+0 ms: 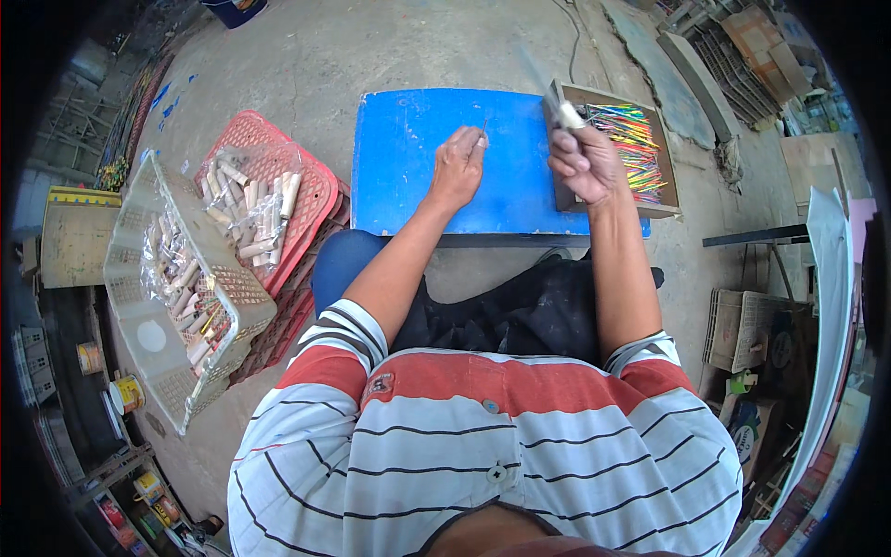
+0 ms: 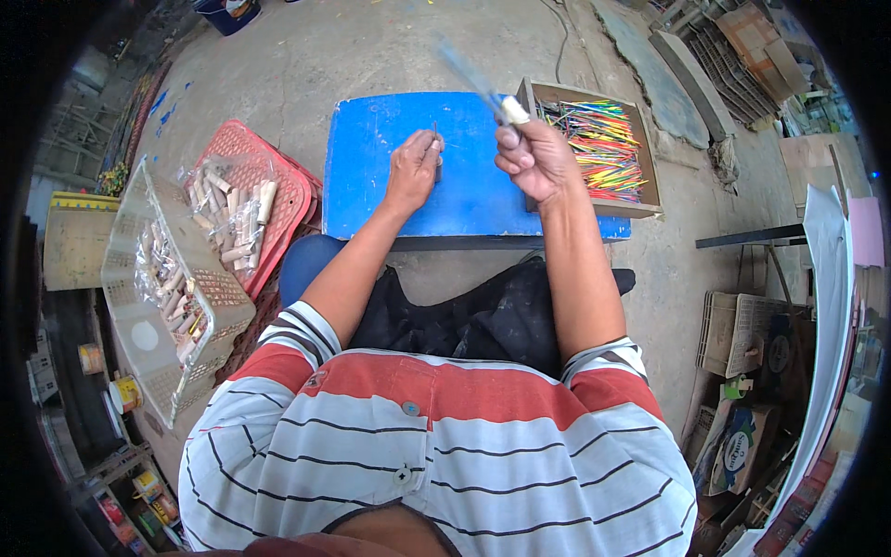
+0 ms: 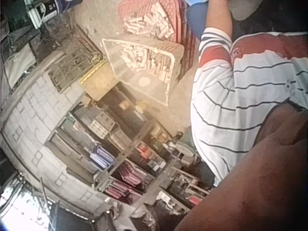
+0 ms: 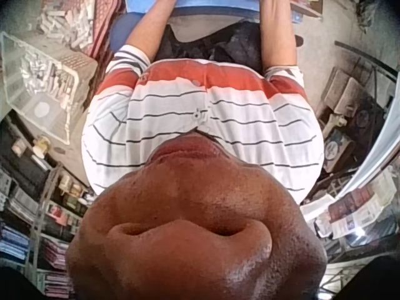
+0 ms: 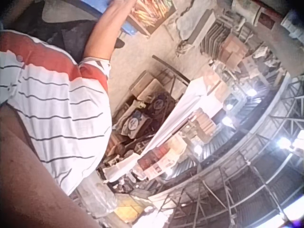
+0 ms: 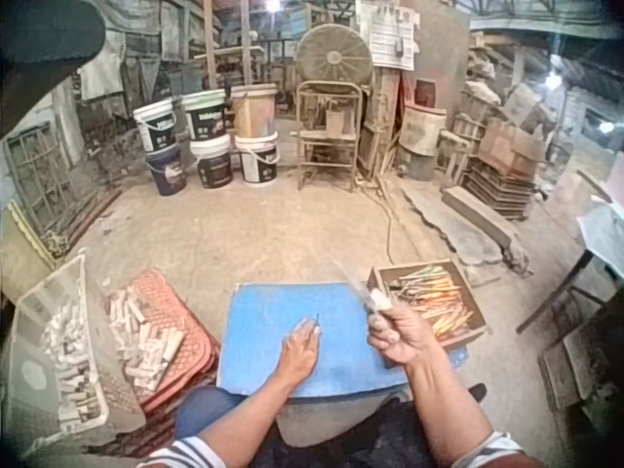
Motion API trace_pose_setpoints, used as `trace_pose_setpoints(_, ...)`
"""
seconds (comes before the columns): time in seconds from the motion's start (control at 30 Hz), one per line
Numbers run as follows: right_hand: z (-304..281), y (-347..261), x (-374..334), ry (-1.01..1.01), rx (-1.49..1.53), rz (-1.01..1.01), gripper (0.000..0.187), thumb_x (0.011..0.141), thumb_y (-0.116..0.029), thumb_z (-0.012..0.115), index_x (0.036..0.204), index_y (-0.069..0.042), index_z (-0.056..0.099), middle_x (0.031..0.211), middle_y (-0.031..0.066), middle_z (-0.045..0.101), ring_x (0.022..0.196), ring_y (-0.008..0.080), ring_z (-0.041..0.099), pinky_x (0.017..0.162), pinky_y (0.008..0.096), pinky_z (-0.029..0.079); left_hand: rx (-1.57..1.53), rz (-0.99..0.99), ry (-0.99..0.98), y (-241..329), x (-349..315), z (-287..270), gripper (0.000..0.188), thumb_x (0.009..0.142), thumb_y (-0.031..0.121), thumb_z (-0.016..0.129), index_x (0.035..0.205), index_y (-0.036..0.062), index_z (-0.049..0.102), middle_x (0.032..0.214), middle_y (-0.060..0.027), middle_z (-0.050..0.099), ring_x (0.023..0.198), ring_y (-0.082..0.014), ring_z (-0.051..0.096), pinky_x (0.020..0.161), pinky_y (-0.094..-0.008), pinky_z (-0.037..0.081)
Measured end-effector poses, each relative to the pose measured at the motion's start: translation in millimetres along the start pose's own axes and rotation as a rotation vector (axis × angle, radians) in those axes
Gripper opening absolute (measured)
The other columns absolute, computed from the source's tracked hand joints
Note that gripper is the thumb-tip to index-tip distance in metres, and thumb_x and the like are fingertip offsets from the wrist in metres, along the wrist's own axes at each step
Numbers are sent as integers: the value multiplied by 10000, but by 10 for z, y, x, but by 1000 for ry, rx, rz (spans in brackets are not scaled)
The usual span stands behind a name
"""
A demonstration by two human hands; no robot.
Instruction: The person assembles firecrackers by taking small cylindrical tubes, inserting fuses into them, and sealing the ends with paste using a metal tool.
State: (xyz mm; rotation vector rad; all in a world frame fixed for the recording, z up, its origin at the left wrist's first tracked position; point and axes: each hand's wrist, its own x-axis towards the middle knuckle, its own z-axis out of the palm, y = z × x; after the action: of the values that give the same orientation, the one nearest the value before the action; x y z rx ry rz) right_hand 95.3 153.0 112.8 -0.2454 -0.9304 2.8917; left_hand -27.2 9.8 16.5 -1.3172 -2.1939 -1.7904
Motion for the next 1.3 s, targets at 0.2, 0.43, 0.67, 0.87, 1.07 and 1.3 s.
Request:
trace_pose_setpoints(0.2,58,21,29,-45,100,-31,99,887,-143,447,844,-64,489,561,-21,429,352,29,281,375,203,268,-17,-11,11,-14,-19,-1,159,844,103,444,765,-12,522,717,-136,533,573,-232,548,534,-346,414)
trace_pose_setpoints(0.43,-63,1,55,41,-45,17,141,887,-133,420,967,-29,471,551,-38,414,338,30,288,380,202,276,-35,-43,14,-48,-36,11,161,843,104,444,771,-13,528,708,-136,530,566,-233,544,527,-346,411)
trace_pose_setpoints(0.67,-98,13,61,88,75,-36,103,875,-110,423,923,-49,491,529,-49,397,342,25,290,363,194,254,-10,19,39,-53,-26,-4,160,840,107,447,772,-13,529,695,-134,519,564,-238,537,528,-348,408)
trace_pose_setpoints(0.87,-120,23,116,388,-441,126,122,886,-149,439,875,-38,491,549,-37,416,341,33,291,380,203,279,-21,-14,32,-32,-48,5,155,833,104,449,777,-14,534,726,-151,533,606,-274,541,557,-364,414)
trace_pose_setpoints(1.07,-187,62,149,474,-602,131,108,883,-131,442,906,-32,478,548,-43,400,332,40,291,382,202,266,-12,16,34,22,-40,9,148,829,96,451,782,-17,535,741,-154,537,627,-281,544,571,-365,416)
trace_pose_setpoints(1.3,-220,-11,112,180,-113,102,55,867,-101,430,901,-77,467,526,-44,391,331,33,265,357,205,234,-49,88,109,-12,-48,61,140,821,88,462,776,-19,541,762,-152,546,639,-282,547,580,-359,419)
